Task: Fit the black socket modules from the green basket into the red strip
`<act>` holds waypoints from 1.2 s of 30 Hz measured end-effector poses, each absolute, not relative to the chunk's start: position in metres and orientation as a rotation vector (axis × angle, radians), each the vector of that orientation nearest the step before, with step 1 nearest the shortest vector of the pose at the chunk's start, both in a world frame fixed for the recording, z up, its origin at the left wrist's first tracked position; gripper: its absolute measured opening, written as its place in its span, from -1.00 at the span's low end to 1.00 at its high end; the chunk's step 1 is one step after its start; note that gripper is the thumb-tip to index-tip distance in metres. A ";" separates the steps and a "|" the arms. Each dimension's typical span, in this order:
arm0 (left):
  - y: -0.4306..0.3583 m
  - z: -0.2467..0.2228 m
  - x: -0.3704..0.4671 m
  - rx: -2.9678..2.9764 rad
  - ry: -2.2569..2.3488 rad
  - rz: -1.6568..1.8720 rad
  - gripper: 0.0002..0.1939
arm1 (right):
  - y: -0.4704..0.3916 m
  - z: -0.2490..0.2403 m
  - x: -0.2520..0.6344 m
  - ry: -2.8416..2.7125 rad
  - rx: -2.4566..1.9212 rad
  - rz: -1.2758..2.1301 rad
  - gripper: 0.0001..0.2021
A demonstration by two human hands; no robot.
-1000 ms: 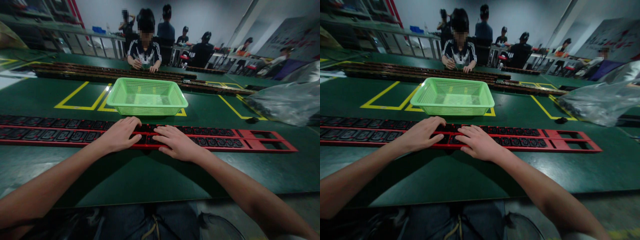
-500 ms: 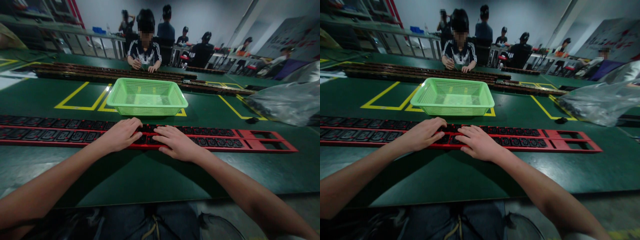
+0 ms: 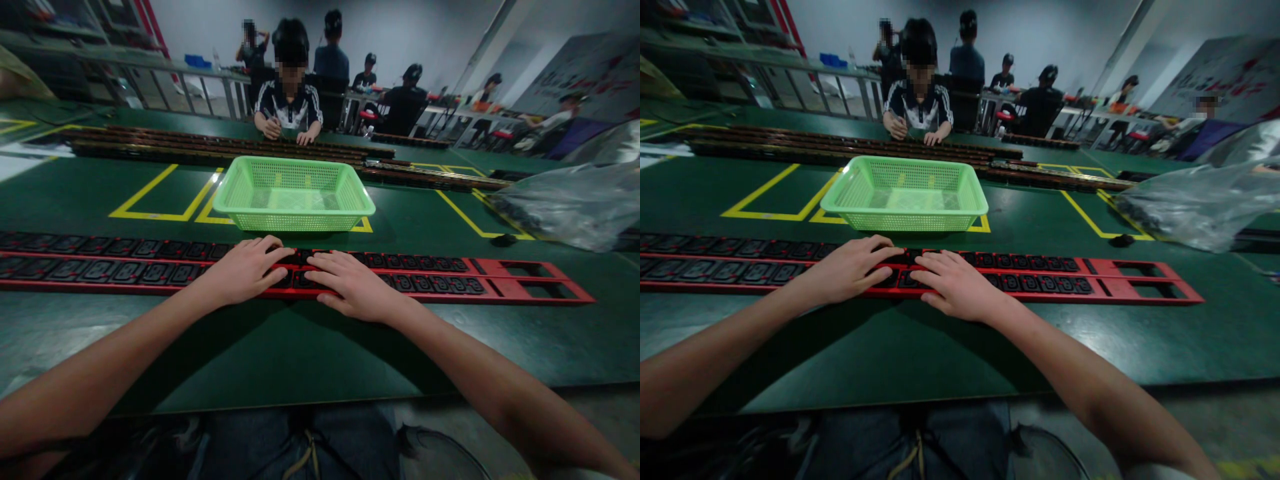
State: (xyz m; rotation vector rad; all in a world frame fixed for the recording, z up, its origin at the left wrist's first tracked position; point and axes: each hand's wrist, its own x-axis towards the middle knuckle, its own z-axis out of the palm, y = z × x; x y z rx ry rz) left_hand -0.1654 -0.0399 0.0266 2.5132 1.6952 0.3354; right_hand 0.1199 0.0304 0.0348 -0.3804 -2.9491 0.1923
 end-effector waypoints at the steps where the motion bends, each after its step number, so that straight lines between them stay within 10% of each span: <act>1: -0.040 0.027 -0.165 2.514 1.705 0.328 -0.42 | 0.031 0.034 0.120 -2.949 -0.380 0.190 -0.56; 18: -0.050 0.026 -0.236 2.461 1.706 0.155 0.11 | 0.028 0.033 0.120 -2.955 -0.498 0.128 -0.32; 36: -0.037 0.024 -0.212 2.561 1.773 0.095 0.09 | 0.035 0.034 0.118 -2.799 -0.570 0.060 -0.42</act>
